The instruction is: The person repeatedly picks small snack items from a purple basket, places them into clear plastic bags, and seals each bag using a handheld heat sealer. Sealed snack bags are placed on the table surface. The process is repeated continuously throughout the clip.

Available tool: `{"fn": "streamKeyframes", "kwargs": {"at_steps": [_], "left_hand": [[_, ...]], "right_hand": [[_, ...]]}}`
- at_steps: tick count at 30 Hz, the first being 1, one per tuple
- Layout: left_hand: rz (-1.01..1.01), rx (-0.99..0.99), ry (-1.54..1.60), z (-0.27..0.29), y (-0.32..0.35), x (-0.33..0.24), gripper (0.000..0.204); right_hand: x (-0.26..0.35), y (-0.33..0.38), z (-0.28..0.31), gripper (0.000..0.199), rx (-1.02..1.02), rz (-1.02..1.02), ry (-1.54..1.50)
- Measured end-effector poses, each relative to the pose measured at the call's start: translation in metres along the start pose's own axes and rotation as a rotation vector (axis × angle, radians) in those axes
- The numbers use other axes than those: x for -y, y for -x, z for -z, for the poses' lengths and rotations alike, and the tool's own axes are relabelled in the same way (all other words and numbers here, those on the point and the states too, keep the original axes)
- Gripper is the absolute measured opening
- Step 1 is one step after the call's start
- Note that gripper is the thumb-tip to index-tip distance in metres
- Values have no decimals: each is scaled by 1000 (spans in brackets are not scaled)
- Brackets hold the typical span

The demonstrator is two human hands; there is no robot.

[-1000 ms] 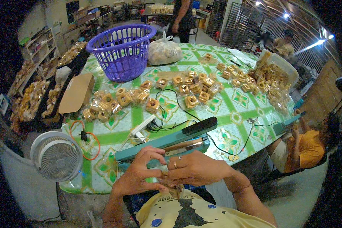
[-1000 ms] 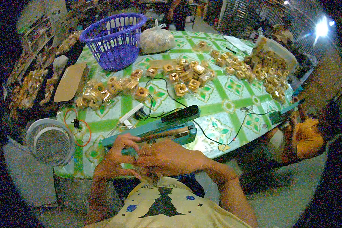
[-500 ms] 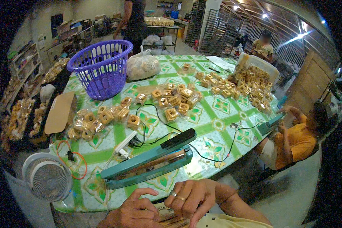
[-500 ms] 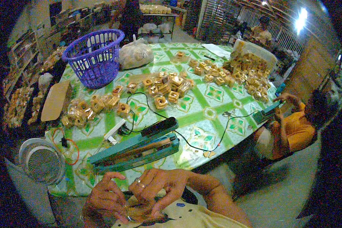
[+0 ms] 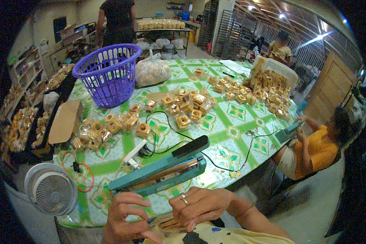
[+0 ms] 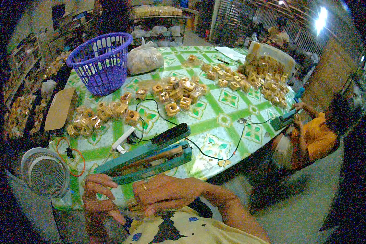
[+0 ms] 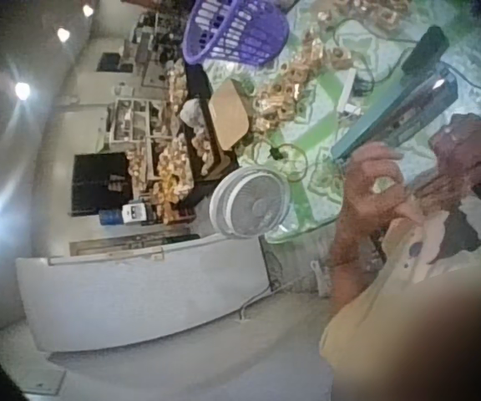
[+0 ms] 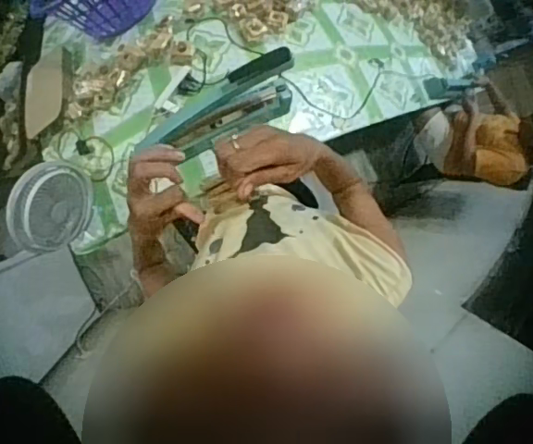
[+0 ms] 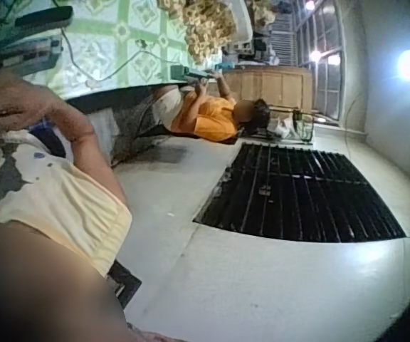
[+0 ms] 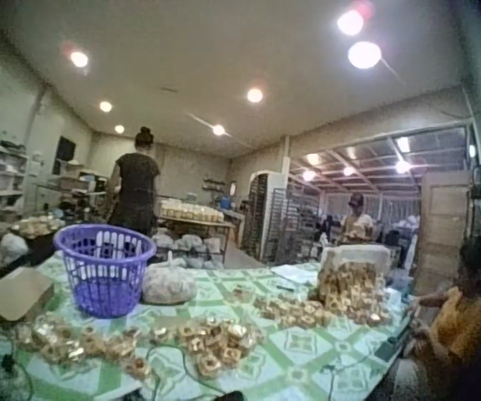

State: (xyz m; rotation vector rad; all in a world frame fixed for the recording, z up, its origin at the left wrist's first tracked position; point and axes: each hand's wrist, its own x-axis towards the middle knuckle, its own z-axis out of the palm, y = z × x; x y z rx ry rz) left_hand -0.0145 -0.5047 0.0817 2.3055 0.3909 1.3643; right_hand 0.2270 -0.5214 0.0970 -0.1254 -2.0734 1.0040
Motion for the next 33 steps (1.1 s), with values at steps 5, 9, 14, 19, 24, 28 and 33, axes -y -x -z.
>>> {"fn": "streamKeyframes", "kwargs": {"at_steps": [5,9,14,19,24,28,33], "left_hand": [[53,185,-20,9,-6,1,28],[177,101,-43,-4,1,5,19],[394,-40,359,-31,47,34,28],[678,143,757,-71,95,53,90],[1186,174,973,-105,117,46,73],[1387,120,1079,-131,117,74,52],[1419,-51,1033,-142,101,112,43]], "right_hand": [[4,4,-1,30,-1,-149,426],[-3,15,-6,20,-206,-314,526],[-14,36,-19,20,-349,-344,431],[-28,50,-47,17,-471,-434,249],[-43,51,-32,19,-494,-644,523],[-39,40,25,16,-679,-600,1077],[-92,15,115,17,-259,-713,971]]}}
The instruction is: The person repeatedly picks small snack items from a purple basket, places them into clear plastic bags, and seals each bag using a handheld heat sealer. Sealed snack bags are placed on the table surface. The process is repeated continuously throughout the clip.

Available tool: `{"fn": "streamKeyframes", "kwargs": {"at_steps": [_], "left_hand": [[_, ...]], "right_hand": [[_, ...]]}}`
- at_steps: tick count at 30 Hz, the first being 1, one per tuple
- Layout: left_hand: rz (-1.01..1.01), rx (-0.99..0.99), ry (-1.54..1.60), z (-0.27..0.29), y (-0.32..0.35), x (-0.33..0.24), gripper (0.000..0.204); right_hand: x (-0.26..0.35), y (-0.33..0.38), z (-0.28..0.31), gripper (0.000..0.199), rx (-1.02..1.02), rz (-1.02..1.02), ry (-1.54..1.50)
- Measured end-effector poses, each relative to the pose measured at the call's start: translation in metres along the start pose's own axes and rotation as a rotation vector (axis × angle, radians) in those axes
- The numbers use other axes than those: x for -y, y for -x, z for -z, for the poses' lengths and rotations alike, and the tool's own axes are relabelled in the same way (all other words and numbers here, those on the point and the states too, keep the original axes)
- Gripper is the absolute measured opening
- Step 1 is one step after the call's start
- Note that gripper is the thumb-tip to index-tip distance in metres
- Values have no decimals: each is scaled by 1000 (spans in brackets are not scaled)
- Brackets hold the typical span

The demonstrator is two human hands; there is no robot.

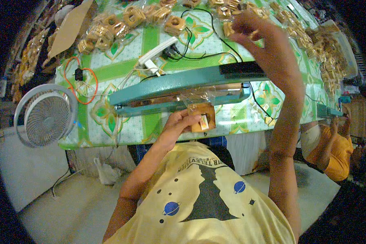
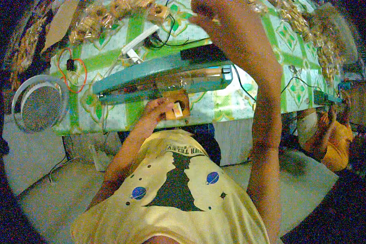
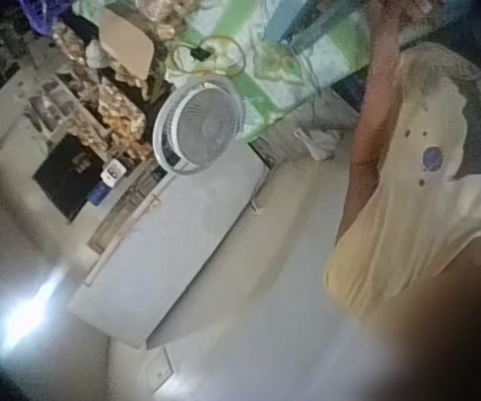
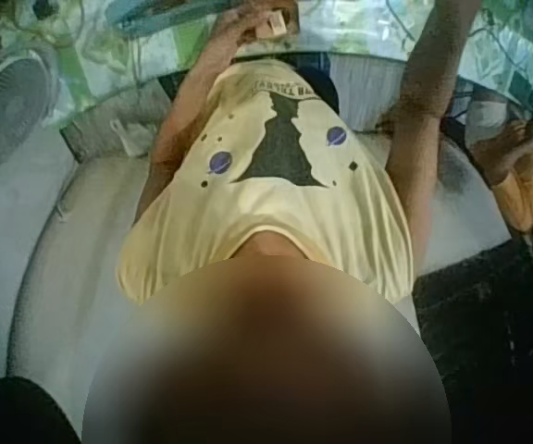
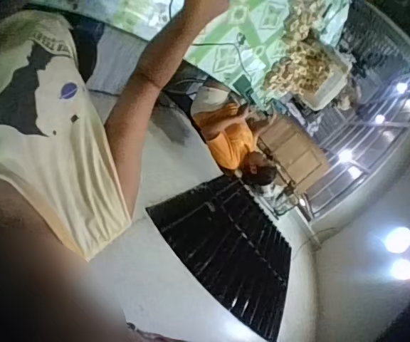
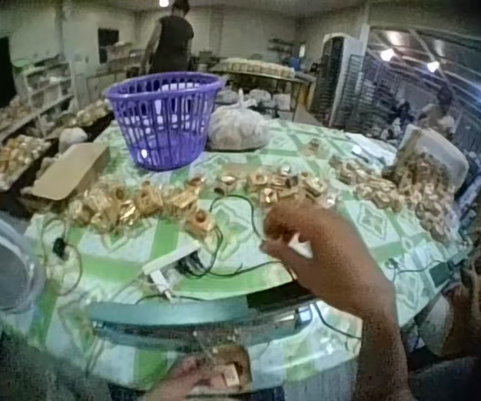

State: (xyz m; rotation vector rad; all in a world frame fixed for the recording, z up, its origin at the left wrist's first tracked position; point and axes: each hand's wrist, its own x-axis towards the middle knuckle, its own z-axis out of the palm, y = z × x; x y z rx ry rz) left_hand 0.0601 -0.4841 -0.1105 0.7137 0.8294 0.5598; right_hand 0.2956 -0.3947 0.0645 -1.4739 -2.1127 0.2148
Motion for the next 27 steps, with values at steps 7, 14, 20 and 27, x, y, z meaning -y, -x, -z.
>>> {"fn": "streamKeyframes", "kwargs": {"at_steps": [7,14,20,27], "left_hand": [[68,-144,7,-4,-7,-16,37],[104,-235,95,-2,-9,-9,37],[127,-237,75,-1,-7,-10,35],[109,-270,44,-8,-2,-21,42]], "right_hand": [[-42,2,-42,26,422,-172,28],[-71,22,-77,28,395,-234,-176],[-74,28,-86,27,405,-313,-151],[-74,30,-89,36,403,-354,-188]]}}
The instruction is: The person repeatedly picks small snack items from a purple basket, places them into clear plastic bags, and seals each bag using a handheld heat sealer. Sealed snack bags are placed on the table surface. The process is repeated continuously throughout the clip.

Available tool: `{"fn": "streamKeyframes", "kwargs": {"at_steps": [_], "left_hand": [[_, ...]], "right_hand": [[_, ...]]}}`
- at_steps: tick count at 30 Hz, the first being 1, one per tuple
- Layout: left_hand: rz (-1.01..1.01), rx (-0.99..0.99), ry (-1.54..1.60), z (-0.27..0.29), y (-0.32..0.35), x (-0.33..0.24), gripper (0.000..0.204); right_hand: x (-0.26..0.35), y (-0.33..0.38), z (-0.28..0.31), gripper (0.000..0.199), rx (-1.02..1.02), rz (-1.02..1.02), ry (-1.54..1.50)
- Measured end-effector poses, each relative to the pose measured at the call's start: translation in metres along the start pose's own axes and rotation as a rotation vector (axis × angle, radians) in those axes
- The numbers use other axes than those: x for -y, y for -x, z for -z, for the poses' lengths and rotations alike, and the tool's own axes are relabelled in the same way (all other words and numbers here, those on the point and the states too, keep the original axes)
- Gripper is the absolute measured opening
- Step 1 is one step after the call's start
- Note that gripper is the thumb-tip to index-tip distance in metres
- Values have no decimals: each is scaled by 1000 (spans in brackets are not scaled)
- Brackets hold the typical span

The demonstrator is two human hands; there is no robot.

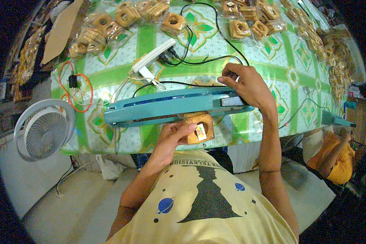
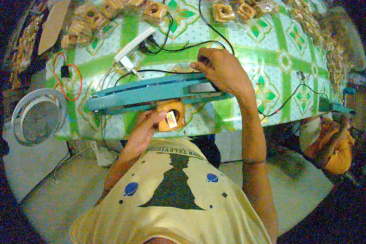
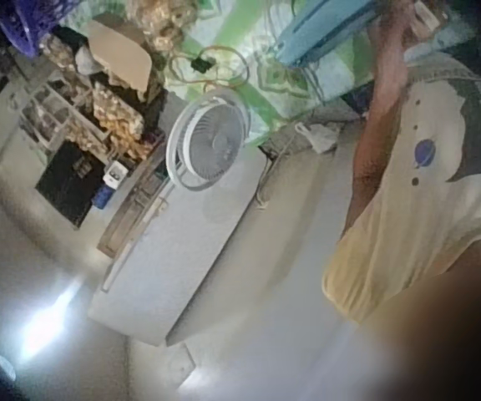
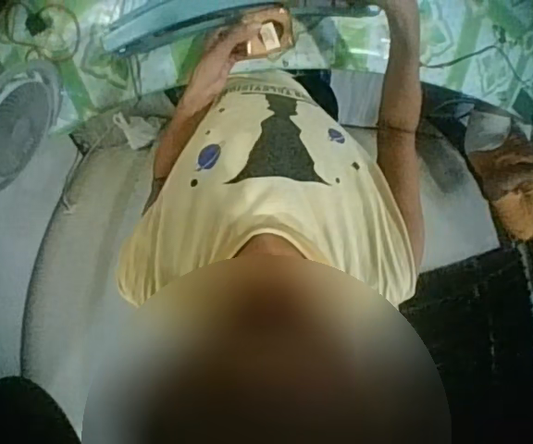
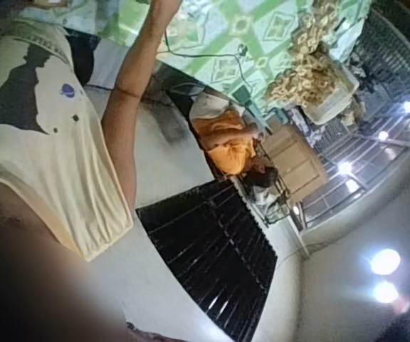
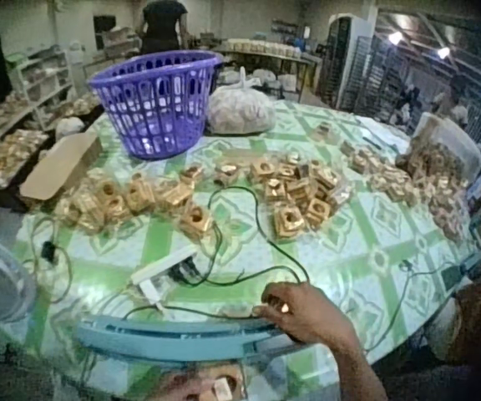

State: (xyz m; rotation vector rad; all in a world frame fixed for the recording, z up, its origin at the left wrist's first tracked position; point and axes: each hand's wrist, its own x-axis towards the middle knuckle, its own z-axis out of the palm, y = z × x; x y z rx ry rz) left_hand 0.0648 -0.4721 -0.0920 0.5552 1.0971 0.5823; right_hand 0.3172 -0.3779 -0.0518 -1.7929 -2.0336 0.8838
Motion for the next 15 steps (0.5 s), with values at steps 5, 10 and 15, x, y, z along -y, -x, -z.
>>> {"fn": "streamKeyframes", "kwargs": {"at_steps": [5,10,15], "left_hand": [[30,14,12,-4,3,-7,44],[60,23,26,-2,2,-9,44],[52,-7,17,-2,3,-8,44]], "right_hand": [[1,0,0,36,-8,-11,25],[3,1,1,28,-2,-27,35],[4,1,1,28,-1,-23,44]]}}
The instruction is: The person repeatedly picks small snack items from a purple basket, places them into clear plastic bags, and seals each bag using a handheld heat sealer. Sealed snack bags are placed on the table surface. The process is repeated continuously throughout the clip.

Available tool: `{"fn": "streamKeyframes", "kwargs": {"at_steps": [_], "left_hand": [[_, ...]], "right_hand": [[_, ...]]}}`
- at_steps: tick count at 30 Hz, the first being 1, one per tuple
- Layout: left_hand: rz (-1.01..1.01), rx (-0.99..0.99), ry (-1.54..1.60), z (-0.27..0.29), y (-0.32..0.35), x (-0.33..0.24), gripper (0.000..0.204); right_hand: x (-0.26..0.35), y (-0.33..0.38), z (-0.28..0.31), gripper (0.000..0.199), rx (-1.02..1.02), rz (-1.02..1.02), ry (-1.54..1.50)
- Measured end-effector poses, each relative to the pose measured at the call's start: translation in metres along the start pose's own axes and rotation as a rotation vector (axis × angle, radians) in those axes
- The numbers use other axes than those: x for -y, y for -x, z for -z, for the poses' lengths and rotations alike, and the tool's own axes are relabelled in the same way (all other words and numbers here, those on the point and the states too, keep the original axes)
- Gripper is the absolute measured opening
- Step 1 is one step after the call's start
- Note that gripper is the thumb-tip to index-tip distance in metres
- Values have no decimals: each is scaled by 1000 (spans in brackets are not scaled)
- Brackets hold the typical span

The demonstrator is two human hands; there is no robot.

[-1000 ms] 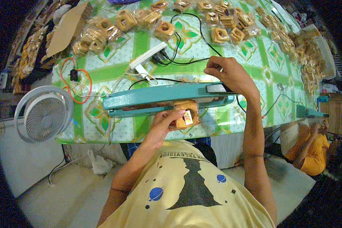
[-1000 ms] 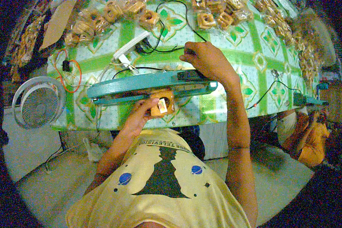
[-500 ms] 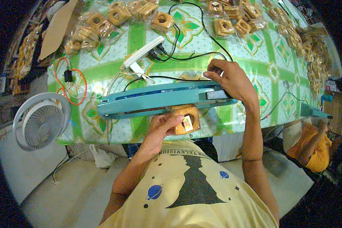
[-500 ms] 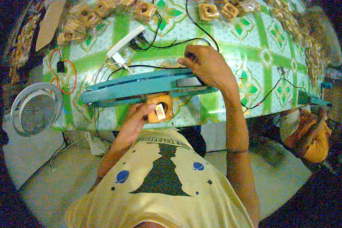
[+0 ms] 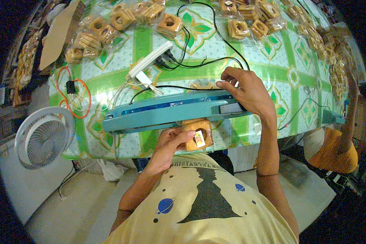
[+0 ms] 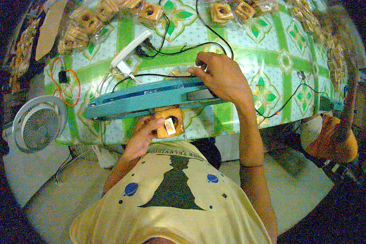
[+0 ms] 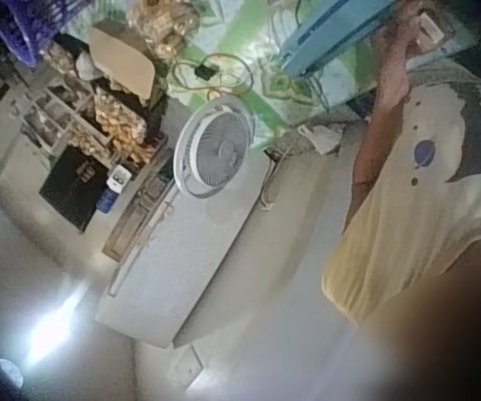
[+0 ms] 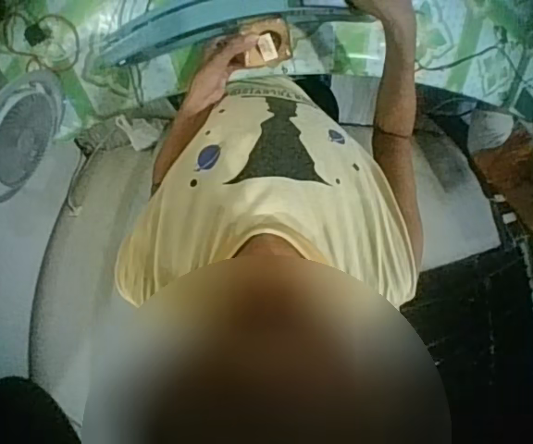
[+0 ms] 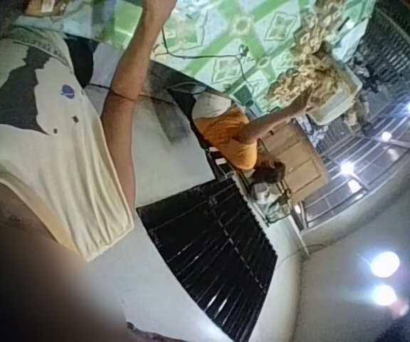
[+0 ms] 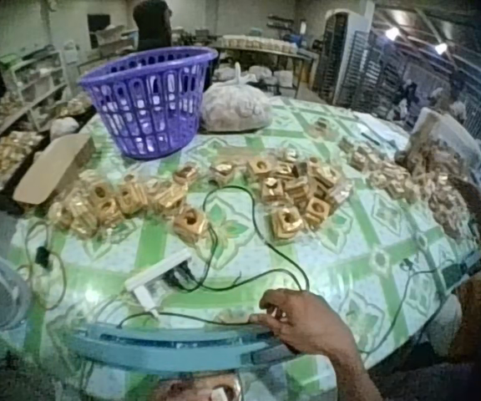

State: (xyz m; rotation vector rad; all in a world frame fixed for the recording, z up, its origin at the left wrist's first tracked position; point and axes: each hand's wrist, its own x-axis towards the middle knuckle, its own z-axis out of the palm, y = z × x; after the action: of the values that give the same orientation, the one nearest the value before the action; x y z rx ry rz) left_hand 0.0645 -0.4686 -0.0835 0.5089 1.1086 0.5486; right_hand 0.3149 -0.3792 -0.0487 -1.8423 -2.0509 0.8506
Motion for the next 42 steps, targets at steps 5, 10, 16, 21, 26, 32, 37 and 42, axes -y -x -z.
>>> {"fn": "streamKeyframes", "kwargs": {"at_steps": [5,10,16,21,26,32,37,42], "left_hand": [[-8,-4,-2,-1,1,1,45],[-12,-7,-12,0,-1,2,42],[-37,-27,-14,-3,1,1,40],[-52,-27,-77,-2,-1,1,45],[-61,46,-42,3,-3,4,39],[-115,138,-136,7,-7,7,42],[-130,216,-166,8,-7,14,40],[-277,334,-201,14,17,12,47]], "right_hand": [[1,0,1,28,2,-3,-13],[1,1,0,28,-9,13,11],[-3,0,-2,28,-34,26,0],[-4,3,-2,28,-119,61,43],[5,9,0,15,-346,157,4],[42,31,21,6,-655,223,-132],[82,63,36,10,-712,489,-186],[108,95,12,14,-427,517,-176]]}}
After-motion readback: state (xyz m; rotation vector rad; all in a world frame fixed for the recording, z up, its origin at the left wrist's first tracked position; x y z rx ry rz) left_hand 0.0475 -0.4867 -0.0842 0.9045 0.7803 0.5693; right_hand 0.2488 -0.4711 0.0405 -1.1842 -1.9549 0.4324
